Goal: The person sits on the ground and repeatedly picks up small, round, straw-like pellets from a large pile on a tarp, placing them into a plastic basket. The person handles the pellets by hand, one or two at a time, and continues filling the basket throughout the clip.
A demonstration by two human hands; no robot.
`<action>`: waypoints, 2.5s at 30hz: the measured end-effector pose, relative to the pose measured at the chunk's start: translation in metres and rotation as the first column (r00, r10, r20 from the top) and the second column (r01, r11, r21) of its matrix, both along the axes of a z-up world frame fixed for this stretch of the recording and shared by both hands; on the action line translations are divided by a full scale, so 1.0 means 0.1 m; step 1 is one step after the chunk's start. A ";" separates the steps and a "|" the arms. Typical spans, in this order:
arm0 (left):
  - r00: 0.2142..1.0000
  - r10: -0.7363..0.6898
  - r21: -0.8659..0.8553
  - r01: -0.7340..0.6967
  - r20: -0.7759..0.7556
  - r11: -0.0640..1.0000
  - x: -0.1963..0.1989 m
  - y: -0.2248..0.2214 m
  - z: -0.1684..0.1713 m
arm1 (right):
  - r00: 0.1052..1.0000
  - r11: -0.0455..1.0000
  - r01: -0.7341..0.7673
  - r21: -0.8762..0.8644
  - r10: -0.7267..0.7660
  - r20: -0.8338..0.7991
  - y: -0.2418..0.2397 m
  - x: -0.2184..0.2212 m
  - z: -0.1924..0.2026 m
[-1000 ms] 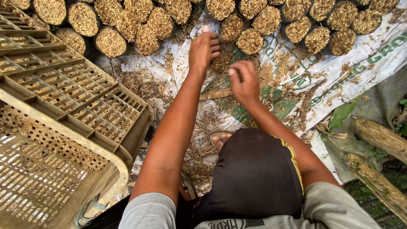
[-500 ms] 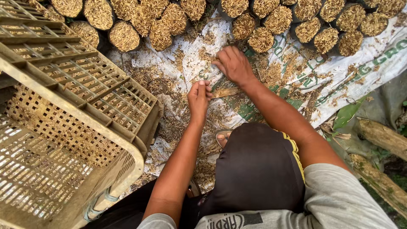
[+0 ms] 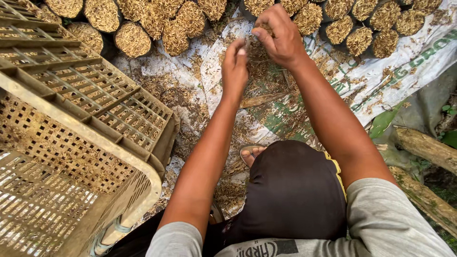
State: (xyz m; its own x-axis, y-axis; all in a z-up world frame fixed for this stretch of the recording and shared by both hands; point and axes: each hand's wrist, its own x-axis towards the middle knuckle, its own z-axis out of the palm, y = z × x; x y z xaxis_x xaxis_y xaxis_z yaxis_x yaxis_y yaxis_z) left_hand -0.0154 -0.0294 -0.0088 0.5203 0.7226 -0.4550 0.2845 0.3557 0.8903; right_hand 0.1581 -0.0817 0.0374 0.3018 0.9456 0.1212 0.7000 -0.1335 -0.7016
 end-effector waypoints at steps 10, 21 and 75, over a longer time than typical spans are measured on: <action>0.975 -0.218 -0.247 0.221 0.039 0.944 0.43 0.06 0.15 | 0.936 0.856 0.112 -0.504 0.079 0.342 -0.43 -0.38 -0.02; 0.906 0.017 -0.416 0.178 0.424 0.892 0.41 0.05 -0.04 | 0.930 0.726 0.220 -0.651 0.044 0.364 -0.23 -0.35 0.05; 0.795 -0.215 0.074 0.310 -0.567 0.948 -4.29 2.55 0.83 | -0.015 0.246 -0.073 -0.966 0.969 0.248 1.93 -3.90 1.19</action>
